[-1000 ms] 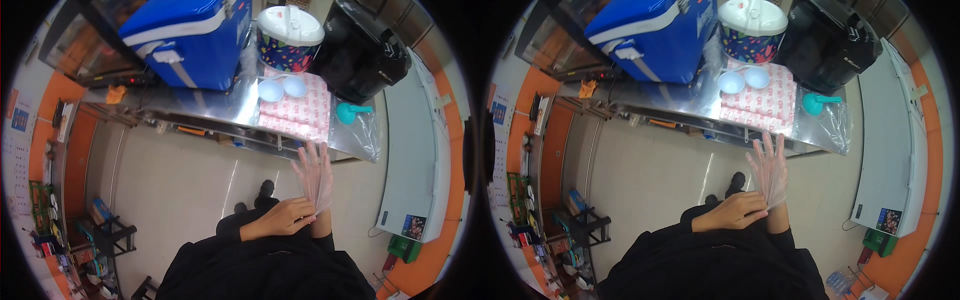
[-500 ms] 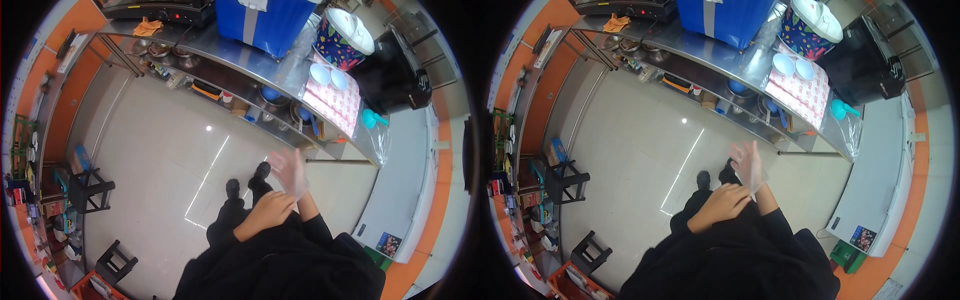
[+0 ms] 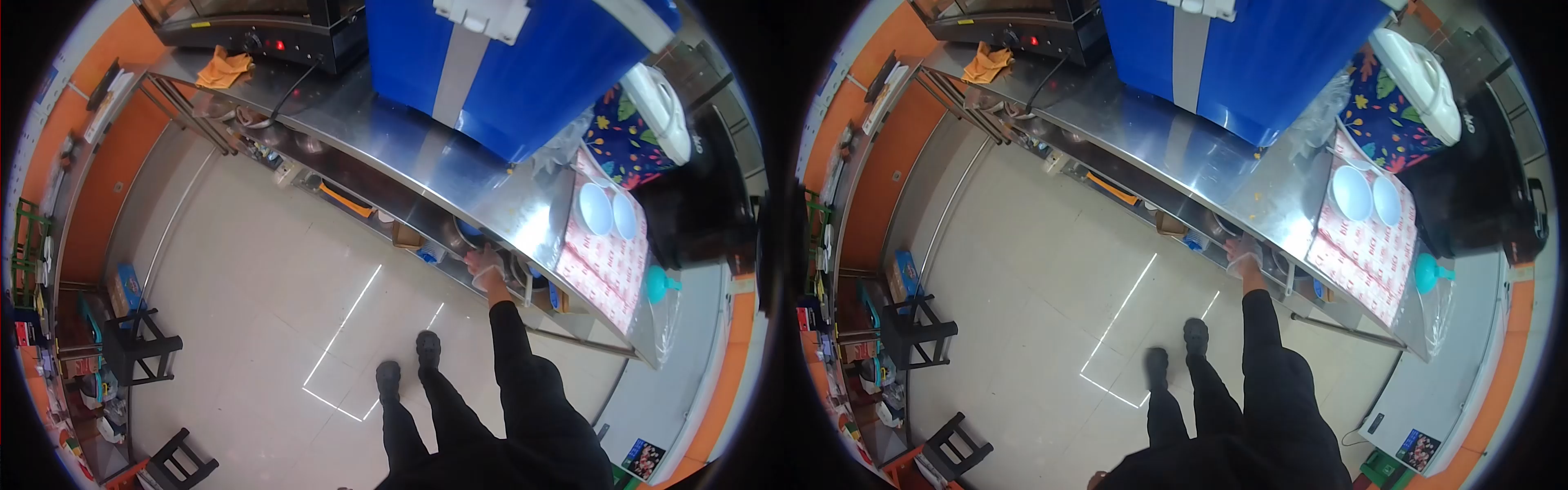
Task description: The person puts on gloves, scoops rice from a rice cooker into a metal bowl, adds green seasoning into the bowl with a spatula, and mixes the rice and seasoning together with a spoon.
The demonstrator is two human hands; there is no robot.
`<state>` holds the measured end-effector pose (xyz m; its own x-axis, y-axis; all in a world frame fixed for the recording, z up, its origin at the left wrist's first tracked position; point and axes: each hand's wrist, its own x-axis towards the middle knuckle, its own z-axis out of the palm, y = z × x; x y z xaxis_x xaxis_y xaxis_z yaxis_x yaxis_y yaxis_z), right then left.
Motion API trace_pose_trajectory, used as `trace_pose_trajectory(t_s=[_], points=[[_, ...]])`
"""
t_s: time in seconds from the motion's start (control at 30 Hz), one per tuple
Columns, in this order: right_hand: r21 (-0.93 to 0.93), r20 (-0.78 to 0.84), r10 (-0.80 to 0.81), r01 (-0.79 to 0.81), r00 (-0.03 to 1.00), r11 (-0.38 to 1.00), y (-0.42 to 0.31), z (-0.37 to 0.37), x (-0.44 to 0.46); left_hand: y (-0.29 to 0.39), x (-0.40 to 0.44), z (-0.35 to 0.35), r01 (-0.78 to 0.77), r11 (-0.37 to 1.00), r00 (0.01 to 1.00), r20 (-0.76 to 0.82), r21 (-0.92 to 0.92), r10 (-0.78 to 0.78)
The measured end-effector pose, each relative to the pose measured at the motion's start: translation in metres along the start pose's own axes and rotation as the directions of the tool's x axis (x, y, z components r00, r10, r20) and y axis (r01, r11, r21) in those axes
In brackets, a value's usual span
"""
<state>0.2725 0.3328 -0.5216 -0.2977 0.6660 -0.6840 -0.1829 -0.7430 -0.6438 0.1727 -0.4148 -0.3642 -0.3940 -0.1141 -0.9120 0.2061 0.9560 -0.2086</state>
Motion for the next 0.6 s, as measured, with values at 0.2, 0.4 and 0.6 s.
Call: trace_pose_trajectory(t_s=[0.2,0.4,0.6], points=[[-0.965,-0.019,-0.389,-0.118,0.921,-0.233,-0.025,0.054,-0.025,0.082,-0.016,0.022,-0.099,0.881,0.99,0.046,-0.463,0.136],[-0.918,-0.17,-0.24,-0.065,0.956,0.392,0.063,0.042,-0.062,0.151,-0.045,-0.015,-0.35,0.615,0.925,-0.156,-0.707,0.347],[-0.902,0.385,0.159,0.407,0.909,-0.143,0.105,0.07,-0.162,0.212,-0.085,-0.129,-0.681,0.275,0.725,-0.57,-0.679,0.388]])
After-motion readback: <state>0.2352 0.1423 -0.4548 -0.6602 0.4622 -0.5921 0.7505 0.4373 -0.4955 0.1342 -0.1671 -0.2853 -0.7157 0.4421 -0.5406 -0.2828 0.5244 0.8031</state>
